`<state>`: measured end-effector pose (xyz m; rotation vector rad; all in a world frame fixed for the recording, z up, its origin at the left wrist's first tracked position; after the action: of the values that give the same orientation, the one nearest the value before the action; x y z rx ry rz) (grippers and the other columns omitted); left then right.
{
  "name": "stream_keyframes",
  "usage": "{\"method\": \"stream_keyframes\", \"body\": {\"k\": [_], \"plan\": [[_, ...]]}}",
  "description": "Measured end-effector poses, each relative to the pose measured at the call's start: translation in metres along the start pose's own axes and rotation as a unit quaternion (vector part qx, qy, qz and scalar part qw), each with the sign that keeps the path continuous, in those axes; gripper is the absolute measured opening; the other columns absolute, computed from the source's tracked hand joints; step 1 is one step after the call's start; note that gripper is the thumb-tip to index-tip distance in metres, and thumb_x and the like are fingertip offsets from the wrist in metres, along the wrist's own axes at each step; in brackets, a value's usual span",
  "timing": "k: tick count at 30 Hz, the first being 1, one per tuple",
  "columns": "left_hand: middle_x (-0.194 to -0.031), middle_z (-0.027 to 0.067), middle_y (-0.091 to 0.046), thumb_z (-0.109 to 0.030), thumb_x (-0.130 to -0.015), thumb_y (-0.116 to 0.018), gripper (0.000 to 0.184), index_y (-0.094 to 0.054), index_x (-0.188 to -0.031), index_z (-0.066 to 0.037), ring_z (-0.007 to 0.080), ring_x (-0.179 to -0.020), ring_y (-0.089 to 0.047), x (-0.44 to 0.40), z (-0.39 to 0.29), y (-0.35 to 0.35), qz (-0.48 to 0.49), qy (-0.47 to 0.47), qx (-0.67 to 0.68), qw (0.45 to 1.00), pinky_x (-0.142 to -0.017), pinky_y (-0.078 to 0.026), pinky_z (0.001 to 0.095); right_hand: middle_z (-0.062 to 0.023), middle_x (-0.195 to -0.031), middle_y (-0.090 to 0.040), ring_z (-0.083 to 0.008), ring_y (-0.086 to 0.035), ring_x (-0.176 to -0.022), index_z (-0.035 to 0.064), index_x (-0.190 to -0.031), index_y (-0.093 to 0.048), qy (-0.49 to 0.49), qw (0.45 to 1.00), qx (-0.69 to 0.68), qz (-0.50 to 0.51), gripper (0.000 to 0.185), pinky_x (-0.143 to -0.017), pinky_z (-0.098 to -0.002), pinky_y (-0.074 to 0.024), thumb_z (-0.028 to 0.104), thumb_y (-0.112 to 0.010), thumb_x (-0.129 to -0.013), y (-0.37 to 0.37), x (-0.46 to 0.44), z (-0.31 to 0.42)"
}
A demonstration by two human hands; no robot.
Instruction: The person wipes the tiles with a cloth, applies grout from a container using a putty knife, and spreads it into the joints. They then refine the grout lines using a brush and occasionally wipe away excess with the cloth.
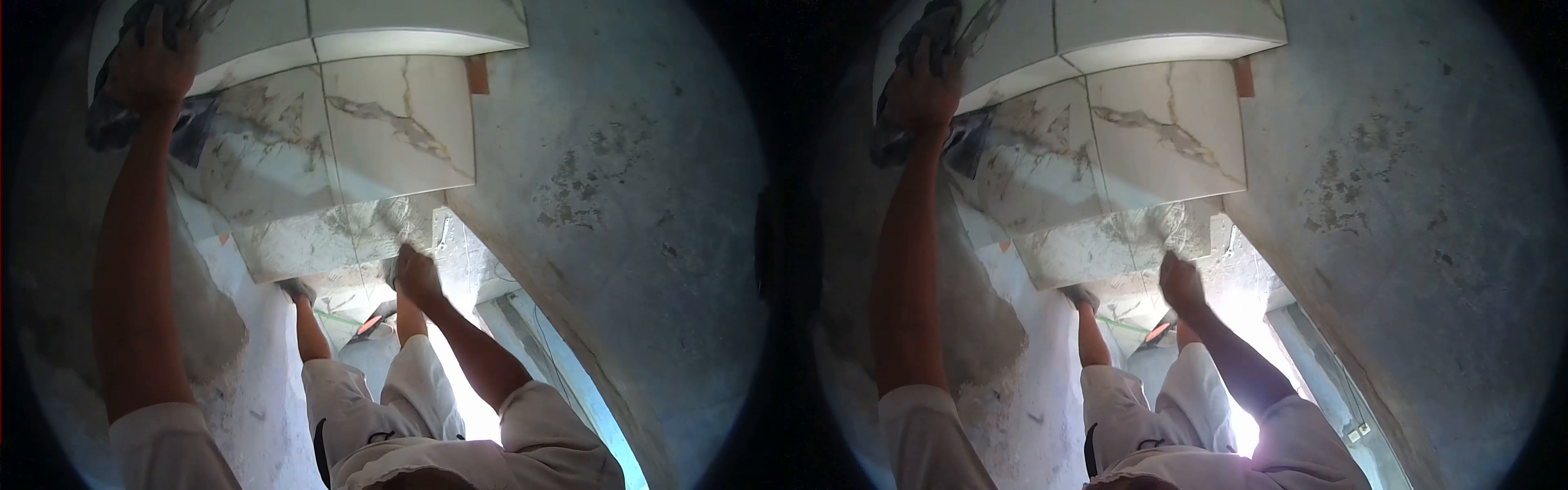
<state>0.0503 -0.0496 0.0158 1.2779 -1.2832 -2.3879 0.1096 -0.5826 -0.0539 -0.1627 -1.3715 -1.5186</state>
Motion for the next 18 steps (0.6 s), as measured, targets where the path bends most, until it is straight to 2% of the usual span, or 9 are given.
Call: {"method": "stream_keyframes", "body": {"k": [1,2,6,8,9,10,12,16,18], "plan": [[-0.101,0.017,-0.065,-0.052,-0.079,-0.058,0.047,-0.064,-0.117,-0.025,0.0395,-0.086,-0.063,0.002,-0.003,0.005,-0.034,-0.019,-0.008,0.999,-0.067,-0.05,0.0529,-0.0218,-0.067,-0.058,-0.0414,-0.06,-0.061,0.0026,-0.088,-0.057,0.095,0.982,-0.111,-0.117,0.011,-0.06,-0.0485,-0.0495,0.009,-0.048,-0.092,0.008,0.015,0.014],[-0.101,0.017,-0.065,-0.052,-0.079,-0.058,0.047,-0.064,-0.117,-0.025,0.0395,-0.086,-0.063,0.002,-0.005,0.006,-0.033,-0.02,-0.002,0.999,-0.067,-0.05,0.0529,-0.0218,-0.067,-0.058,-0.0414,-0.06,-0.061,0.0026,-0.088,-0.057,0.089,0.983,-0.11,-0.118,0.011,-0.06,-0.0485,-0.0495,0.009,-0.048,-0.092,0.016,0.013,0.01],[-0.1,0.0145,-0.064,-0.053,-0.077,-0.059,0.046,-0.064,-0.116,-0.028,0.0381,-0.086,-0.062,0.009,-0.002,0.003,0.024,0.019,-0.024,0.999,-0.067,-0.049,0.0548,-0.0216,-0.068,-0.059,-0.0402,-0.06,-0.063,0.0007,-0.087,-0.056,-0.107,0.968,-0.145,-0.177,0.016,-0.057,-0.0476,-0.0487,0.01,-0.045,-0.093,0.071,-0.023,-0.035],[-0.099,0.012,-0.064,-0.052,-0.076,-0.059,0.045,-0.064,-0.114,-0.031,0.0372,-0.087,-0.062,0.0,-0.003,-0.003,0.002,0.029,-0.024,0.999,-0.065,-0.048,0.0565,-0.024,-0.077,-0.063,-0.0382,-0.065,-0.077,-0.0002,-0.095,-0.057,-0.015,0.964,0.254,-0.076,0.018,-0.067,-0.0463,-0.0518,0.013,-0.047,-0.093,0.016,-0.021,-0.07],[-0.099,0.012,-0.064,-0.052,-0.075,-0.059,0.045,-0.065,-0.114,-0.03,0.0368,-0.085,-0.062,0.002,-0.004,-0.003,-0.001,0.023,-0.022,0.999,-0.063,-0.048,0.056,-0.0246,-0.078,-0.064,-0.0393,-0.065,-0.082,0.0007,-0.101,-0.058,-0.072,0.994,0.013,0.082,0.022,-0.07,-0.0488,-0.0516,0.017,-0.046,-0.093,0.029,-0.006,-0.035],[-0.098,0.0119,-0.064,-0.052,-0.074,-0.06,0.045,-0.065,-0.113,-0.03,0.0365,-0.082,-0.063,0.006,-0.001,-0.001,0.0,0.013,-0.024,1.0,-0.061,-0.048,0.0554,-0.0247,-0.075,-0.063,-0.0411,-0.065,-0.077,0.0026,-0.092,-0.058,0.043,0.991,-0.129,-0.012,0.019,-0.065,-0.0516,-0.0506,0.019,-0.047,-0.092,0.027,0.018,-0.013],[-0.099,0.0127,-0.064,-0.052,-0.076,-0.061,0.047,-0.064,-0.115,-0.027,0.0367,-0.083,-0.063,0.006,-0.002,0.0,-0.01,0.008,-0.035,0.999,-0.064,-0.049,0.0545,-0.024,-0.076,-0.063,-0.0407,-0.065,-0.072,0.0032,-0.093,-0.061,-0.019,0.996,-0.074,-0.034,0.018,-0.062,-0.05,-0.0504,0.018,-0.05,-0.092,0.04,-0.004,0.01],[-0.102,0.0122,-0.062,-0.049,-0.076,-0.062,0.049,-0.062,-0.119,-0.027,0.0359,-0.09,-0.061,0.003,-0.01,0.01,-0.017,0.023,-0.025,0.999,-0.067,-0.048,0.0543,-0.0239,-0.078,-0.064,-0.0376,-0.065,-0.073,0.0014,-0.11,-0.061,0.155,0.929,-0.123,-0.314,0.024,-0.062,-0.0454,-0.0503,0.013,-0.05,-0.092,0.12,-0.13,0.077],[-0.106,0.0118,-0.061,-0.049,-0.076,-0.061,0.049,-0.061,-0.119,-0.028,0.0355,-0.094,-0.06,0.004,-0.011,0.014,-0.003,0.035,-0.038,0.999,-0.07,-0.046,0.0554,-0.021,-0.076,-0.063,-0.0371,-0.063,-0.066,0.006,-0.119,-0.056,0.167,0.929,-0.114,-0.312,0.03,-0.057,-0.0442,-0.0511,0.011,-0.048,-0.091,0.105,-0.188,0.107]]}}
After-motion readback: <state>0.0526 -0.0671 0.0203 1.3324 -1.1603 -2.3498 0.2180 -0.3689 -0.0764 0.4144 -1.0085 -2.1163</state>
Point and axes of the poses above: each hand's wrist, its own x-axis away from the middle knuckle, its own y-axis out of the back of the hand, z = x × y, the point moved 3 cm from there along -x, towards the middle knuckle
